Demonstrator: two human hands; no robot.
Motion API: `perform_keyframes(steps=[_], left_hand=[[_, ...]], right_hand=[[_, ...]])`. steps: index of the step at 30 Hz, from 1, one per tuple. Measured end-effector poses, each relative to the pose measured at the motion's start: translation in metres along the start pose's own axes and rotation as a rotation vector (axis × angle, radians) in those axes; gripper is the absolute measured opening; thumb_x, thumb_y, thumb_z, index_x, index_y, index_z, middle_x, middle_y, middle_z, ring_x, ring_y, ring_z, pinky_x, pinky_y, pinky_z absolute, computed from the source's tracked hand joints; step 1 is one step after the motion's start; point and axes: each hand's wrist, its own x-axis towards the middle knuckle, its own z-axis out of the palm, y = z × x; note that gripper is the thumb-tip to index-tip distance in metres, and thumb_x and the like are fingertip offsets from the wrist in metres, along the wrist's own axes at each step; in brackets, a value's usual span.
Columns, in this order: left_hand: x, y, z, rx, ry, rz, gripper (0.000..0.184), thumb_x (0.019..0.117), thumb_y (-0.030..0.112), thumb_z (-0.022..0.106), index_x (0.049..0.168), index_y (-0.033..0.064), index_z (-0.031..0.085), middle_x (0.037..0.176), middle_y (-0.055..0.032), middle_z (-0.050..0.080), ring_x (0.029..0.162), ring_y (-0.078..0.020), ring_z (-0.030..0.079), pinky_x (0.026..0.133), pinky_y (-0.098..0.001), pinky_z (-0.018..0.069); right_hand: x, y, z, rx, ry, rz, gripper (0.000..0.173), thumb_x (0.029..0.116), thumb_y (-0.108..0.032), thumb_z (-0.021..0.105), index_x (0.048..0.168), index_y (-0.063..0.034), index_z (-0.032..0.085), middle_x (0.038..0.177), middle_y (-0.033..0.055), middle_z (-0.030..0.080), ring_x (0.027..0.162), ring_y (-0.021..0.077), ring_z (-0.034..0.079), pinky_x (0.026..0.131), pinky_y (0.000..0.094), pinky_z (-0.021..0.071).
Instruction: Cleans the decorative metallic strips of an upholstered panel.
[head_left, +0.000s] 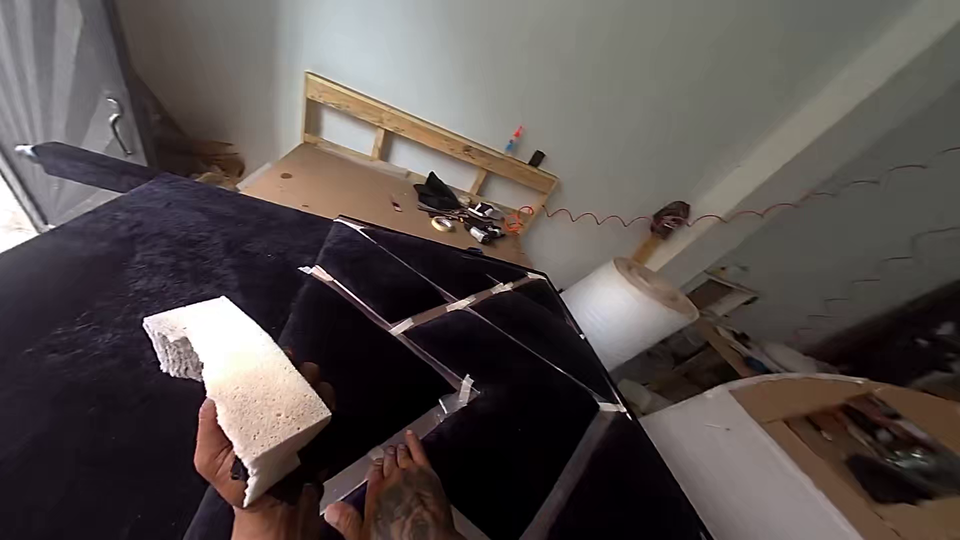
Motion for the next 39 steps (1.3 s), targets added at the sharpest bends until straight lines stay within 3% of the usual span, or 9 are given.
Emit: perform_keyframes(steps=[4, 7, 10, 14, 18, 21, 33, 36, 39], left_hand=[[0.010, -0.004, 0.015, 0.082, -0.127, 0.000, 0.043, 0.1040, 0.046, 0.041, 0.109, 0.0132, 0.068, 0.084, -0.0068, 0.071, 0.069, -0.0162, 0.070, 0.058, -0.0335, 0.0600], [0.006, -0.008, 0.018, 0.148, -0.047, 0.054, 0.045, 0.1073, 0.043, 0.031, 0.108, 0.0158, 0.067, 0.087, -0.0049, 0.072, 0.073, -0.0144, 0.071, 0.059, -0.0317, 0.0596], [0.004, -0.010, 0.025, 0.145, -0.050, 0.070, 0.045, 0.1082, 0.040, 0.030, 0.109, 0.0154, 0.068, 0.093, -0.0048, 0.073, 0.081, -0.0140, 0.073, 0.065, -0.0317, 0.0616], [0.002, -0.010, 0.024, 0.152, -0.058, 0.060, 0.044, 0.1082, 0.035, 0.029, 0.112, 0.0144, 0.068, 0.100, -0.0060, 0.075, 0.090, -0.0158, 0.074, 0.072, -0.0342, 0.0633], [-0.001, -0.016, 0.040, 0.217, -0.048, 0.066, 0.043, 0.1102, 0.025, 0.028, 0.108, 0.0169, 0.069, 0.095, 0.0021, 0.075, 0.088, -0.0047, 0.073, 0.074, -0.0245, 0.0623], [-0.005, -0.020, 0.046, 0.249, 0.018, 0.042, 0.041, 0.1104, 0.024, 0.029, 0.103, 0.0164, 0.069, 0.090, 0.0032, 0.074, 0.083, -0.0026, 0.072, 0.072, -0.0213, 0.0612], [-0.003, -0.025, 0.045, 0.318, 0.152, -0.033, 0.035, 0.1092, 0.025, 0.033, 0.105, 0.0181, 0.067, 0.090, 0.0032, 0.074, 0.084, -0.0039, 0.073, 0.073, -0.0247, 0.0627], [-0.007, -0.028, 0.042, 0.328, 0.150, -0.029, 0.031, 0.1090, 0.026, 0.037, 0.106, 0.0167, 0.067, 0.090, 0.0027, 0.074, 0.083, -0.0051, 0.072, 0.074, -0.0257, 0.0629], [-0.004, -0.032, 0.040, 0.366, 0.142, -0.062, 0.026, 0.1070, 0.025, 0.042, 0.109, 0.0141, 0.065, 0.091, -0.0012, 0.073, 0.084, -0.0080, 0.073, 0.074, -0.0279, 0.0627]], right_hand=[[-0.005, 0.071, -0.036, 0.080, 0.241, -0.068, 0.060, 0.1049, -0.056, 0.037, 0.096, -0.0110, 0.076, 0.095, 0.0101, 0.076, 0.102, 0.0281, 0.072, 0.117, 0.0598, 0.0351], [0.010, 0.152, -0.071, 0.052, 0.087, 0.072, 0.044, 0.1076, -0.036, 0.040, 0.124, -0.0108, 0.071, 0.121, 0.0112, 0.072, 0.122, 0.0286, 0.064, 0.111, 0.0523, 0.0428], [0.033, 0.187, -0.042, 0.042, 0.054, 0.065, 0.046, 0.1093, -0.030, 0.036, 0.145, -0.0133, 0.060, 0.149, 0.0030, 0.059, 0.143, 0.0174, 0.050, 0.125, 0.0421, 0.0291], [0.038, 0.185, 0.002, 0.071, 0.171, 0.058, 0.049, 0.1089, -0.030, 0.030, 0.141, -0.0156, 0.065, 0.149, -0.0005, 0.060, 0.143, 0.0137, 0.049, 0.127, 0.0407, 0.0255], [0.045, 0.201, -0.035, 0.126, 0.002, 0.042, 0.044, 0.1081, -0.034, 0.042, 0.146, -0.0169, 0.056, 0.129, 0.0074, 0.069, 0.122, 0.0259, 0.064, 0.108, 0.0508, 0.0477], [0.044, 0.197, -0.042, 0.041, -0.053, 0.068, 0.052, 0.1081, -0.033, 0.041, 0.156, -0.0134, 0.044, 0.132, 0.0120, 0.067, 0.123, 0.0294, 0.063, 0.107, 0.0516, 0.0476], [0.048, 0.199, -0.064, 0.031, -0.030, 0.001, 0.046, 0.1074, -0.020, 0.043, 0.152, -0.0113, 0.050, 0.135, 0.0069, 0.068, 0.122, 0.0243, 0.066, 0.106, 0.0516, 0.0509], [0.044, 0.189, -0.018, 0.001, 0.163, 0.004, 0.040, 0.1030, -0.018, 0.047, 0.138, -0.0153, 0.065, 0.109, 0.0113, 0.076, 0.097, 0.0313, 0.073, 0.085, 0.0577, 0.0567], [0.046, 0.196, -0.031, 0.007, 0.059, -0.030, 0.040, 0.1059, -0.023, 0.043, 0.140, -0.0158, 0.063, 0.118, 0.0082, 0.074, 0.106, 0.0272, 0.072, 0.092, 0.0553, 0.0557]])
